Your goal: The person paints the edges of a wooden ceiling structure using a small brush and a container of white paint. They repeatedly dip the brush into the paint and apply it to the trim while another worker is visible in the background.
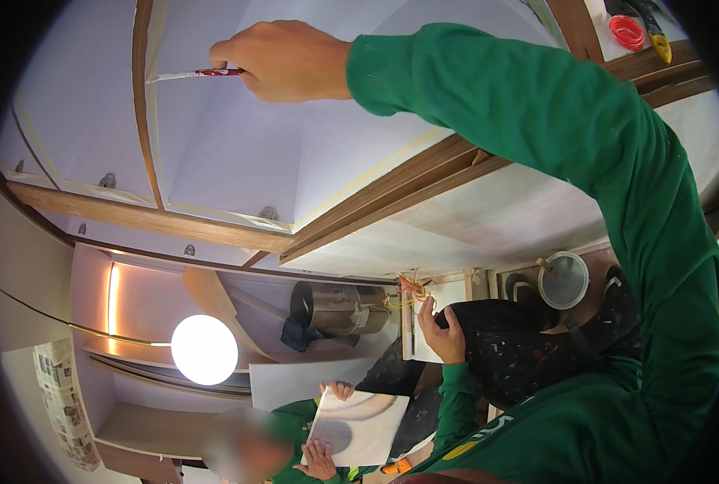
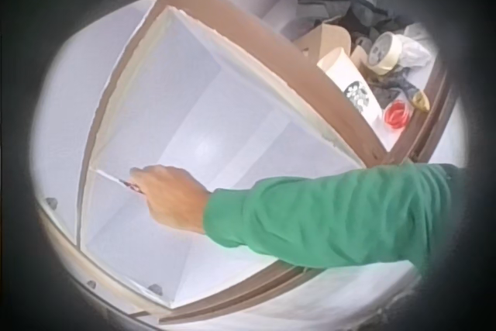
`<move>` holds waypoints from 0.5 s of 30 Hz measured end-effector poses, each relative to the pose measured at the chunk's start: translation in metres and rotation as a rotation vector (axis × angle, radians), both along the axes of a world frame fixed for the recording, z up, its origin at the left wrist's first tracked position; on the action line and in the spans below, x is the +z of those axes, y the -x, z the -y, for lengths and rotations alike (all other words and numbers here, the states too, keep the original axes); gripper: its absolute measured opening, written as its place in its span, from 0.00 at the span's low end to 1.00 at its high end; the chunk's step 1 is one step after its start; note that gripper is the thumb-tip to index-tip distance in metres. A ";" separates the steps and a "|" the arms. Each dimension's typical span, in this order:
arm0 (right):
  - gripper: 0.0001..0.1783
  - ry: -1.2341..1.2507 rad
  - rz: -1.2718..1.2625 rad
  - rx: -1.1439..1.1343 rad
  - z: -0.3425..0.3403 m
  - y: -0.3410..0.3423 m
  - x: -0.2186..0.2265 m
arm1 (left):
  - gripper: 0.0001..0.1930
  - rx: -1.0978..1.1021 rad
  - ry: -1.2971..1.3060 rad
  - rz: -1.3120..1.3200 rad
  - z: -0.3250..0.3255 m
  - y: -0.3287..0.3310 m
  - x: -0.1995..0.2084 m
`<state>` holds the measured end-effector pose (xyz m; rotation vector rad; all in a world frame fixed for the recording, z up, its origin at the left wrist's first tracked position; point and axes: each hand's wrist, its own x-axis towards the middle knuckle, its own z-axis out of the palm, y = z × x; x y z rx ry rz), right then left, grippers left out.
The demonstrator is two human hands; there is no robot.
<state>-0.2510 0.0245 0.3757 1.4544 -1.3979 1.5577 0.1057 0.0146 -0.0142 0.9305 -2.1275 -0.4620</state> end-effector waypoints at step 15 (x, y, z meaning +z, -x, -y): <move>0.19 -0.055 -0.021 0.059 0.020 -0.007 0.008 | 0.18 -0.003 0.000 -0.054 0.003 -0.001 -0.010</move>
